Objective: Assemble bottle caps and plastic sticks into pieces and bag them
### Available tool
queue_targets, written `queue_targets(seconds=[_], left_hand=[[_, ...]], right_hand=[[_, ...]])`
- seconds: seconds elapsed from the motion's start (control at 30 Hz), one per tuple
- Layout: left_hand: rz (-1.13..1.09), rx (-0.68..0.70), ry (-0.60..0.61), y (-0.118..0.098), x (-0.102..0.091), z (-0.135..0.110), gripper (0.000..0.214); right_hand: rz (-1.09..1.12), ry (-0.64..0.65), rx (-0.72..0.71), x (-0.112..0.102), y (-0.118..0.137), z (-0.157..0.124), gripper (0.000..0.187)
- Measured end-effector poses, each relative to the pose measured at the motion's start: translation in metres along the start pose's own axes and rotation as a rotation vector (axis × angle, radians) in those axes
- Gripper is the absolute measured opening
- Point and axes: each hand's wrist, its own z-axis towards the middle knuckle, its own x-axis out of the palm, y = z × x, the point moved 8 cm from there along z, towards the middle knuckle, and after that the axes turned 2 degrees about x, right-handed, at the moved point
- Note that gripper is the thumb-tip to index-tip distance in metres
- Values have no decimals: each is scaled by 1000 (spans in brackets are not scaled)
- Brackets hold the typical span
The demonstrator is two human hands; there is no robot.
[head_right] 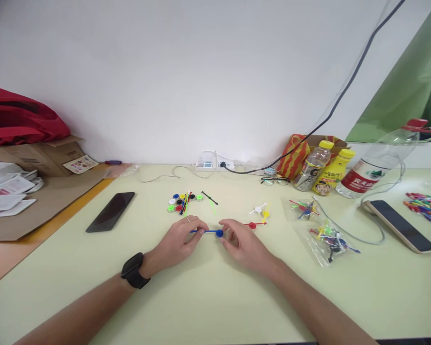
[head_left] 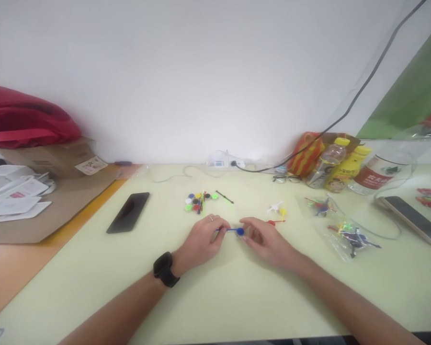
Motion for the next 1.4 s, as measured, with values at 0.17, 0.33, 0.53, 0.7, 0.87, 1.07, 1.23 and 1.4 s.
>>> queue_targets(seconds=[0.17, 0.33, 0.53, 0.7, 0.87, 1.07, 1.23, 1.4], left_hand=[[8, 52, -53, 0, -7, 2, 21], [-38, 75, -106, -3, -11, 2, 20], [-81, 122, -29, -9, 1, 0, 19], [-71, 76, 50, -4, 9, 0, 17], [-32, 111, 40, 1, 10, 1, 17], [23, 149, 73, -1, 13, 1, 19], [57, 177, 112, -5, 16, 0, 29], [106, 192, 146, -10, 18, 0, 30]], right_hand=[[88, 32, 2, -1, -1, 2, 35], [158, 56, 2, -2, 0, 2, 46], [341, 47, 72, -6, -1, 6, 43], [408, 60, 88, -6, -6, 10, 36], [421, 4, 76, -11, -19, 13, 25], [262, -55, 8, -13, -20, 13, 11], [154, -73, -5, -12, -17, 10, 13], [125, -75, -14, -14, -15, 11, 15]])
